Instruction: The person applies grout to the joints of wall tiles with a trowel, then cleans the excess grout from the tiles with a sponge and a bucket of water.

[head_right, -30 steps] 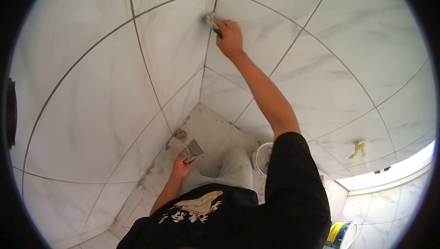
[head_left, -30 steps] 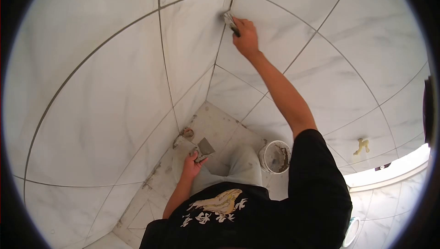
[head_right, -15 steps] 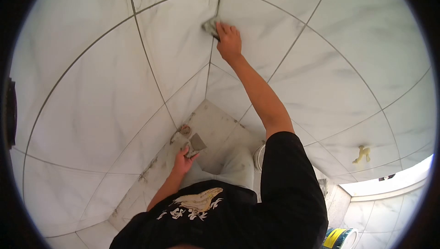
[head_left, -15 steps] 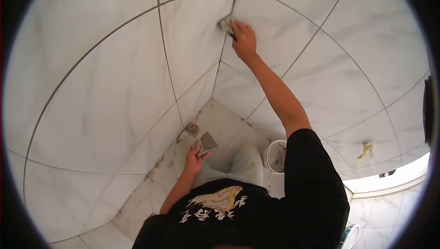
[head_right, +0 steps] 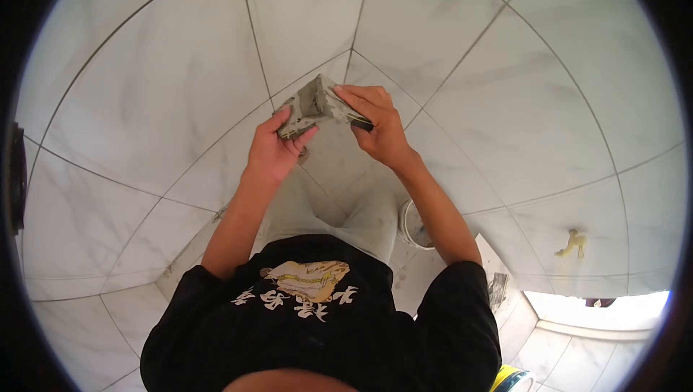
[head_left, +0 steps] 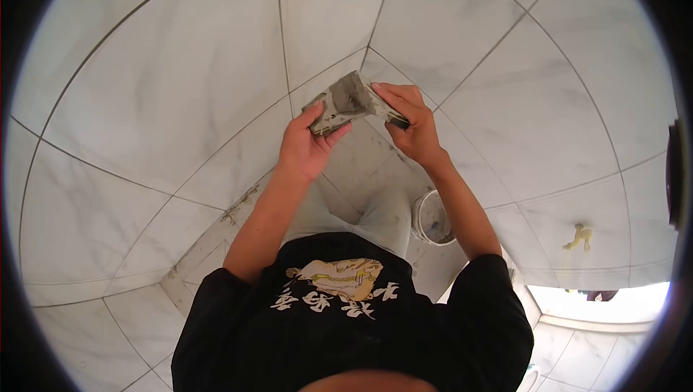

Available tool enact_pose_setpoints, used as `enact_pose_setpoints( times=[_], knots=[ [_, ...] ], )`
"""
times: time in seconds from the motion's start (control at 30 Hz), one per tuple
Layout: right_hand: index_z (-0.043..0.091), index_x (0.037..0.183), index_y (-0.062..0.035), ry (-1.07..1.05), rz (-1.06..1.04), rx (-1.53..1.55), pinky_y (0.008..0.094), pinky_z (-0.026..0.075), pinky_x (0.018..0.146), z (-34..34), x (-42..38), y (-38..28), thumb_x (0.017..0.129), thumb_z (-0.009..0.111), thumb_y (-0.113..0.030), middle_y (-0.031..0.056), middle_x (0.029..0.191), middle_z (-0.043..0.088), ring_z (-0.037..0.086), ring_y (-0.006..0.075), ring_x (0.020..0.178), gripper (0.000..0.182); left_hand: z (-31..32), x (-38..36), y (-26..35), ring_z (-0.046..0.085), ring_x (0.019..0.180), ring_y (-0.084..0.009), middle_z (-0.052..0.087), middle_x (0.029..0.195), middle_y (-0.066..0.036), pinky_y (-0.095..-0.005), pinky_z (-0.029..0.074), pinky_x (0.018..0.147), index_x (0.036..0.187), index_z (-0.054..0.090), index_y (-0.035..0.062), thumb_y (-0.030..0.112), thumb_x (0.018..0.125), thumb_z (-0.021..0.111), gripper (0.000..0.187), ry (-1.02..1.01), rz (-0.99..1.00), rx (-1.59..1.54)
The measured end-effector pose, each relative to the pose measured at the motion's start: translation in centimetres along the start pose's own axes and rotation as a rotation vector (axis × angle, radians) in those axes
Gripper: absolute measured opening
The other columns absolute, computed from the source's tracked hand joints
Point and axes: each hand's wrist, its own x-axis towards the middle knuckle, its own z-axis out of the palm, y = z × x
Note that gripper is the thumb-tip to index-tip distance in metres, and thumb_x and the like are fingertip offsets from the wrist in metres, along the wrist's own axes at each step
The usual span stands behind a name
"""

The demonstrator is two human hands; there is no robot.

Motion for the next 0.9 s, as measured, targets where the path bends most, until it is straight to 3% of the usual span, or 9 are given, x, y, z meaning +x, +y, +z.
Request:
enact_pose_setpoints(
  times=[0.13, 0.2, 0.23, 0.27, 0.33, 0.43, 0.57, 0.73, 0.9],
  knots=[
    [0.068, 0.124, -0.009, -0.093, -0.039, -0.17, 0.0364, 0.039, 0.098, -2.2, -2.7, 3.3, 0.065, 0.061, 0.014, 0.0073, 0.123, 0.067, 0.058, 0.0259, 0.104, 0.063, 0.2, -1.4, -0.2, 0.068, 0.104, -0.0241, 0.067, 0.115, -0.011, -0.044, 0.061, 0.088, 0.122, 0.055, -0.0016, 0.017, 0.099, 0.055, 0.029, -0.039, 0.03, 0.13],
    [0.068, 0.123, -0.0111, -0.147, 0.036, -0.274, 0.0363, 0.045, 0.091, -3.5, -3.7, 4.8, 0.068, 0.06, 0.014, 0.0072, 0.118, 0.068, 0.059, 0.0257, 0.102, 0.061, 0.5, -1.6, 0.1, 0.068, 0.105, -0.0246, 0.067, 0.116, -0.012, -0.0441, 0.061, 0.088, 0.123, 0.056, -0.0013, 0.017, 0.099, 0.055, 0.03, -0.067, 0.081, 0.125],
    [0.067, 0.118, -0.0043, 0.005, 0.324, -0.012, 0.0355, 0.051, 0.078, -3.0, -4.9, 4.3, 0.076, 0.063, 0.009, 0.0099, 0.113, 0.069, 0.063, 0.023, 0.097, 0.044, 0.5, -1.5, 0.5, 0.068, 0.105, -0.025, 0.067, 0.118, -0.012, -0.0442, 0.061, 0.087, 0.125, 0.056, -0.0009, 0.017, 0.1, 0.055, 0.031, -0.095, 0.127, 0.108],
    [0.067, 0.118, -0.0043, -0.001, 0.317, -0.011, 0.0355, 0.051, 0.078, -3.1, -5.2, 3.2, 0.076, 0.063, 0.009, 0.0099, 0.113, 0.069, 0.063, 0.023, 0.097, 0.044, 0.6, -1.2, 0.6, 0.068, 0.105, -0.025, 0.067, 0.118, -0.012, -0.0442, 0.061, 0.087, 0.125, 0.056, -0.0009, 0.017, 0.1, 0.055, 0.031, -0.093, 0.135, 0.104],
    [0.064, 0.108, 0.005, 0.334, 0.944, 1.031, 0.0379, 0.053, 0.07, -3.8, -4.6, 0.1, 0.088, 0.063, -0.004, 0.0152, 0.105, 0.069, 0.066, 0.0243, 0.088, 0.022, 0.6, -0.9, 1.0, 0.066, 0.109, -0.0242, 0.065, 0.123, -0.011, -0.045, 0.06, 0.091, 0.132, 0.052, 0.0032, 0.016, 0.1, 0.057, 0.034, -0.097, 0.27, 0.275],
    [0.06, 0.105, 0.0082, 0.239, 1.124, 1.162, 0.037, 0.054, 0.064, -3.6, -4.9, -3.8, 0.092, 0.06, -0.013, 0.0152, 0.097, 0.068, 0.066, 0.0243, 0.08, 0.025, 0.2, -0.5, 0.9, 0.063, 0.115, -0.0233, 0.063, 0.126, -0.01, -0.0453, 0.057, 0.096, 0.136, 0.049, 0.0078, 0.016, 0.1, 0.058, 0.038, -0.136, 0.338, 0.351],
    [0.057, 0.108, 0.0072, 0.27, 1.222, 1.258, 0.0367, 0.054, 0.061, -2.8, -4.2, -4.4, 0.092, 0.058, -0.014, 0.0151, 0.094, 0.067, 0.066, 0.0255, 0.077, 0.026, -0.6, -0.1, 0.7, 0.061, 0.114, -0.0191, 0.063, 0.121, -0.008, -0.0409, 0.054, 0.099, 0.136, 0.048, 0.0079, 0.014, 0.1, 0.059, 0.038, -0.168, 0.361, 0.402],
    [0.059, 0.107, 0.0059, 0.204, 1.216, 1.289, 0.0355, 0.056, 0.061, -2.2, -2.9, -3.4, 0.092, 0.059, -0.013, 0.0138, 0.093, 0.067, 0.066, 0.0229, 0.078, 0.024, -0.9, 0.1, -0.6, 0.049, 0.086, -0.0043, 0.06, 0.102, 0.003, -0.02, 0.042, 0.075, 0.129, 0.055, 0.0058, 0.015, 0.099, 0.063, 0.032, -0.179, 0.58, 0.744],
    [0.058, 0.108, 0.0059, 0.256, 1.249, 1.337, 0.038, 0.054, 0.061, -1.3, -1.3, -2.2, 0.09, 0.059, -0.013, 0.0149, 0.094, 0.067, 0.066, 0.0256, 0.077, 0.025, -4.2, 2.0, -0.4, 0.054, 0.094, -0.007, 0.061, 0.11, 0.001, -0.0224, 0.046, 0.082, 0.129, 0.054, 0.0062, 0.016, 0.098, 0.065, 0.034, -0.268, 0.558, 0.72]
  ],
)
